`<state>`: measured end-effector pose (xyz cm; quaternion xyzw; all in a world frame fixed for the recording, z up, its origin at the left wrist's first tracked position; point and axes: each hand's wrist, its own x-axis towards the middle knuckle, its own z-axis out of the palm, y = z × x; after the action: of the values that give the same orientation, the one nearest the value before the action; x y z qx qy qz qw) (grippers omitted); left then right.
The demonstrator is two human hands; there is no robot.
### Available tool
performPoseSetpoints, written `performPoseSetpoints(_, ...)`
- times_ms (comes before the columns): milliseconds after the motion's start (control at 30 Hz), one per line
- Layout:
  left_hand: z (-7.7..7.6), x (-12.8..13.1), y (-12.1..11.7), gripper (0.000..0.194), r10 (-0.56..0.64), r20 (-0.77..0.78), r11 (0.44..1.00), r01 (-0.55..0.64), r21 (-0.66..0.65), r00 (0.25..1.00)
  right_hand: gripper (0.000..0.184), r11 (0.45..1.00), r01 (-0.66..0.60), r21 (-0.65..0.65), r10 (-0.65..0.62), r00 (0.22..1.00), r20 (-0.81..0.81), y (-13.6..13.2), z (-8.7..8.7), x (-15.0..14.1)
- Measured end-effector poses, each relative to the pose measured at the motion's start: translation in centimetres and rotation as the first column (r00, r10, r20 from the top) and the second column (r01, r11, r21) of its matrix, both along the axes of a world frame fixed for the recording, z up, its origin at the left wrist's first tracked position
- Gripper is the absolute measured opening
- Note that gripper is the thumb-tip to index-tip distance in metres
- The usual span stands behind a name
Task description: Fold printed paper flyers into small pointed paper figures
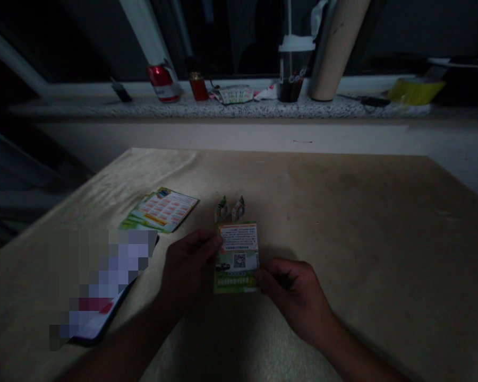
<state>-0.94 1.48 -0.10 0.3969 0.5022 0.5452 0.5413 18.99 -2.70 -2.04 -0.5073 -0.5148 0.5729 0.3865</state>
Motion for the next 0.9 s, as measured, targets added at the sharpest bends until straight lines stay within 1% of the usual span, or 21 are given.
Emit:
performPoseSetpoints(133, -0.11, -0.16, 0.19, 0.008, 0.003, 0.015, 1.000, -0.003, 0.011, 1.000, 0.040, 1.000, -0.011, 0.016, 0.010, 0.999, 0.032, 0.01, -0.05, 0.02)
performPoseSetpoints(267, -0.09, -0.28, 0.27, 0.009, 0.004, -0.010, 1.000, -0.004, 0.002, 1.000, 0.042, 1.000, -0.007, 0.030, 0.005, 0.999, 0.047, 0.07, -0.15, 0.06)
performPoseSetpoints(533, -0.17, -0.28, 0.20, 0.008, 0.004, -0.012, 1.000, -0.004, 0.006, 1.000, 0.040, 1.000, -0.024, -0.014, 0.025, 0.999, 0.025, 0.08, -0.17, 0.02)
performPoseSetpoints(633, -0.33, -0.33, 0.23, 0.009, 0.009, -0.014, 1.000, -0.008, 0.014, 1.000, 0.037, 0.999, -0.044, 0.000, 0.044, 0.999, 0.032, 0.07, -0.19, 0.02)
performPoseSetpoints(767, -0.37, -0.41, 0.22, 0.007, 0.030, 0.014, 0.999, -0.030, 0.022, 0.999, 0.038, 0.999, -0.041, 0.014, 0.040, 0.997, 0.060, 0.04, -0.22, -0.05)
performPoseSetpoints(900, -0.24, -0.52, 0.26, 0.008, 0.028, 0.000, 1.000, -0.028, 0.009, 1.000, 0.037, 0.998, -0.050, 0.026, 0.048, 0.997, 0.054, -0.04, -0.29, -0.12)
